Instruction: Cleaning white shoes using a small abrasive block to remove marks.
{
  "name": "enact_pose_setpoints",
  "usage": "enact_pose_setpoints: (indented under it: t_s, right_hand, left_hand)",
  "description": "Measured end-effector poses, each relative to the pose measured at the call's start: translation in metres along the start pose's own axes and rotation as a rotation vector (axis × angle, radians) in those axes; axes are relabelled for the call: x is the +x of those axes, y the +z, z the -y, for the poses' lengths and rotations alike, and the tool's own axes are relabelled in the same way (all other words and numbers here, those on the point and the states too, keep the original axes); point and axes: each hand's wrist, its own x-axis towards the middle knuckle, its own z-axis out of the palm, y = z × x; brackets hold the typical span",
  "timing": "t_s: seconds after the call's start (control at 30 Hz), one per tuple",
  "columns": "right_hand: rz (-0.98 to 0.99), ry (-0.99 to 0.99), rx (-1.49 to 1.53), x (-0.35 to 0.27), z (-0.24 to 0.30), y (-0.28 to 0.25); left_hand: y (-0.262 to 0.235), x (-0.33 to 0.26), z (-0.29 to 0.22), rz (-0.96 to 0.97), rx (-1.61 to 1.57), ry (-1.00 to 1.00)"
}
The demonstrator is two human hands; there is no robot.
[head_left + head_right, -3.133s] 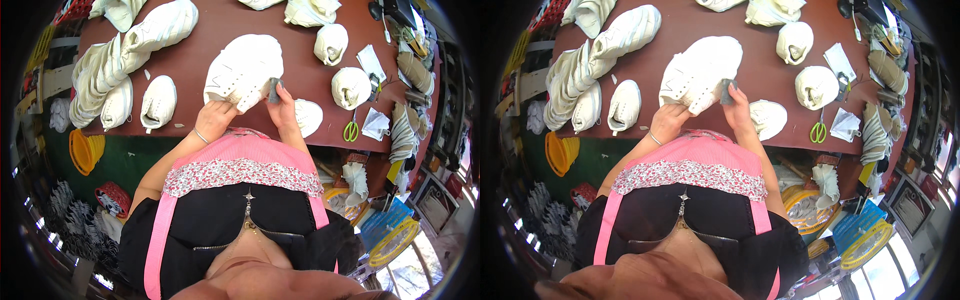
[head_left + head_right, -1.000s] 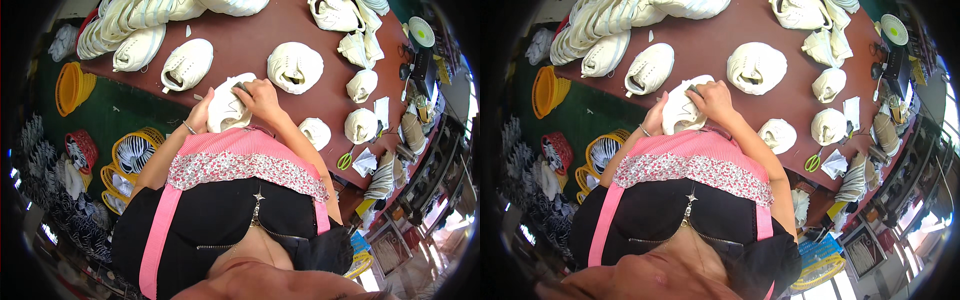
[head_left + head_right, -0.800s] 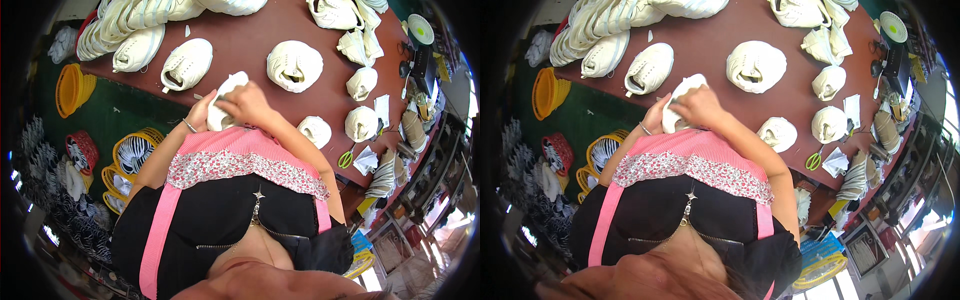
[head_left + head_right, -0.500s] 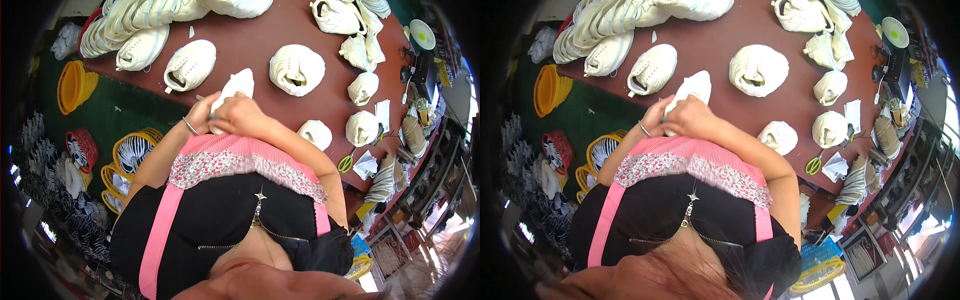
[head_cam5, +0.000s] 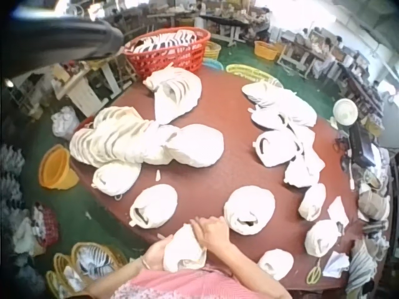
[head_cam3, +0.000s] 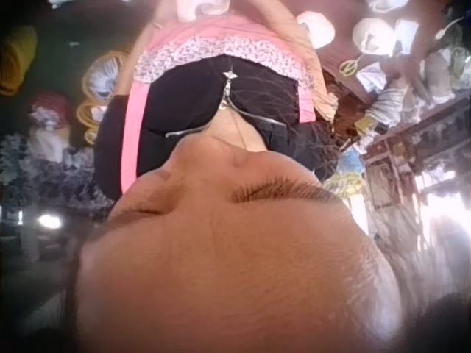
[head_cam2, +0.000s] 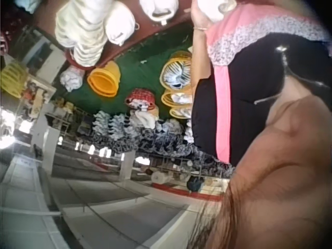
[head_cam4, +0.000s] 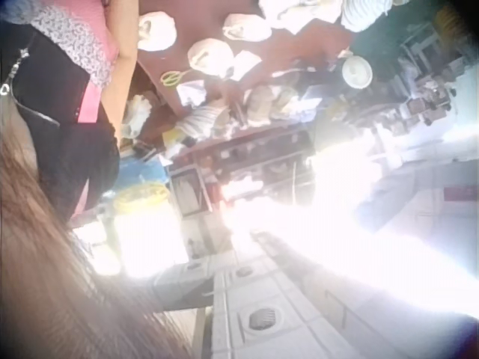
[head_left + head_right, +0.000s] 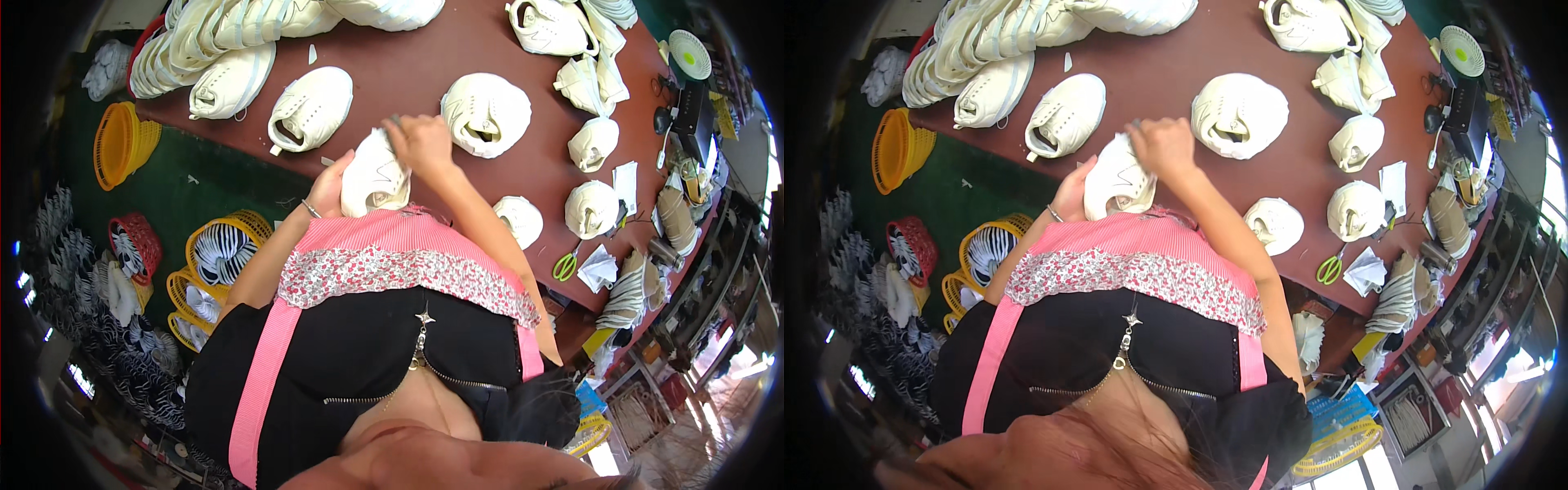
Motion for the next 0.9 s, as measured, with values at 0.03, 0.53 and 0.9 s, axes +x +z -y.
enact_pose_setpoints:
  t_s: [0.03,0.53,0.9]
  right_hand:
    - [0.052,0.046,0.097,-0.004,-0.001,-0.006]
    - [0.301,-0.053,0.359,-0.016,0.03,-0.026]
    - [0.499,0.597,0.516,-0.109,-0.019,-0.017]
  left_hand:
    - [0.002,-0.002,-0.001,-0.019,-0.004,0.034]
    - [-0.014,0.0,-0.005,-0.229,0.103,0.106]
    - [-0.162,-0.02,-0.139,-0.539,0.221,0.564]
